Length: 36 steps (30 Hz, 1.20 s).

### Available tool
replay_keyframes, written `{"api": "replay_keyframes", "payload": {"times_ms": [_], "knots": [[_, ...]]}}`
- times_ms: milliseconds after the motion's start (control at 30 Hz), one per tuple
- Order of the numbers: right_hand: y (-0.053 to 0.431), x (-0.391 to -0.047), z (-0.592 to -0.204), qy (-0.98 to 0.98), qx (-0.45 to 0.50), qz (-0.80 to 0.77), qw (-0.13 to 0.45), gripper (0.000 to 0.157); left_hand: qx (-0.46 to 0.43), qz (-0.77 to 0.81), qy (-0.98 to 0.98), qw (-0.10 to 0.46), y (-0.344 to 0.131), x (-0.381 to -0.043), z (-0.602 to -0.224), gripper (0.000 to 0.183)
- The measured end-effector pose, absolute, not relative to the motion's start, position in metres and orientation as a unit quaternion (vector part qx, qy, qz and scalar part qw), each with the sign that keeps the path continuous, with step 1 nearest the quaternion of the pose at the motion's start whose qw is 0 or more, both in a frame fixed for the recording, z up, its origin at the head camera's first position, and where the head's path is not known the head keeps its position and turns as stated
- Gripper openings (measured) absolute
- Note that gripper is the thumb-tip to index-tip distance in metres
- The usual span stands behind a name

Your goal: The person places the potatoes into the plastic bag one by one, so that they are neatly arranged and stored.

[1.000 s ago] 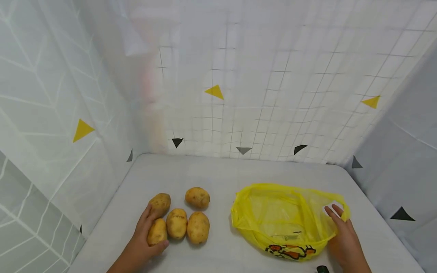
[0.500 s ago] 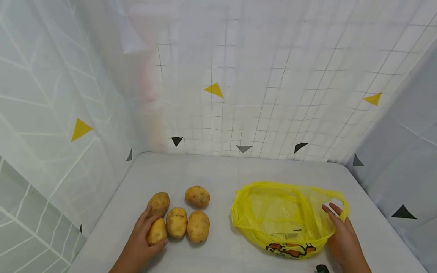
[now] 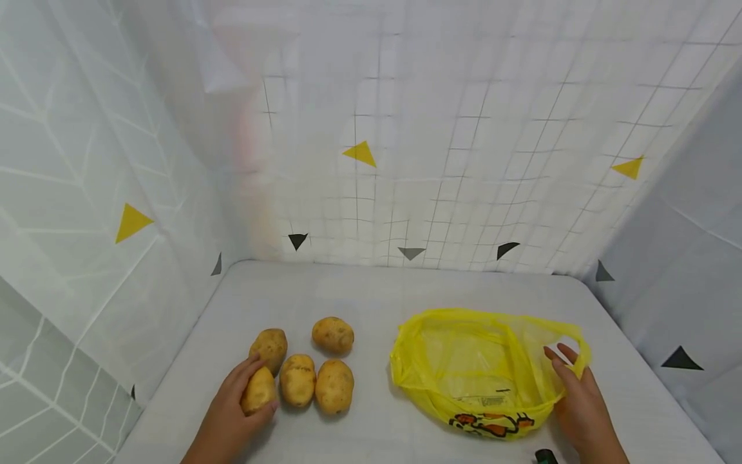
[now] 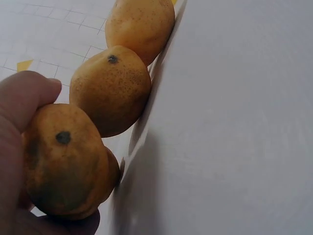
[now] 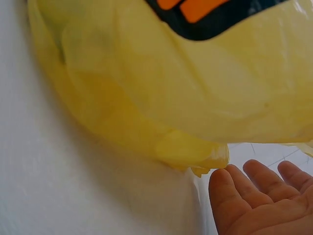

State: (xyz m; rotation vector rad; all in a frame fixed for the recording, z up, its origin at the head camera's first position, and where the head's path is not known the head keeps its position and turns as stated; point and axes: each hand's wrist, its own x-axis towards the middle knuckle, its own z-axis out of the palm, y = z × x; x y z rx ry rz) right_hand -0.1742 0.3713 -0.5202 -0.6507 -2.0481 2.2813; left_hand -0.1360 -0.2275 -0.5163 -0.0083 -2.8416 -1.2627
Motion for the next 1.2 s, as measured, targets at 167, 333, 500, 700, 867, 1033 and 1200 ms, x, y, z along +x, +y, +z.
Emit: {"api": "replay_keyframes", "payload": {"times_ms": [167, 333, 500, 700, 867, 1033, 1200], "knots": [[0.371, -0.173, -0.520, -0.656, -0.206, 0.726, 0.009, 0.077, 0.000, -0.404, -0.914, 0.018, -0.229, -0.136, -0.515, 0.083], [0.372, -0.169, -0.522, -0.661, -0.189, 0.726, 0.014, 0.069, 0.010, -0.395, -0.919, 0.018, -0.228, -0.135, -0.513, 0.085], [0.374, -0.163, -0.524, -0.655, -0.152, 0.740, 0.018, 0.062, 0.021, -0.403, -0.915, 0.009, -0.226, -0.133, -0.510, 0.085], [0.375, -0.161, -0.524, -0.654, -0.131, 0.745, 0.016, 0.060, 0.009, -0.410, -0.912, 0.014, -0.224, -0.133, -0.505, 0.086], [0.376, -0.162, -0.522, -0.662, -0.126, 0.738, 0.005, 0.060, 0.006, -0.409, -0.912, 0.016, -0.223, -0.133, -0.502, 0.088], [0.375, -0.161, -0.520, -0.661, -0.127, 0.740, 0.002, 0.059, 0.003, -0.421, -0.907, 0.013, -0.219, -0.134, -0.491, 0.086], [0.373, -0.161, -0.518, -0.654, -0.134, 0.744, -0.003, 0.060, -0.007, -0.435, -0.900, 0.026, -0.212, -0.139, -0.476, 0.079]]}}
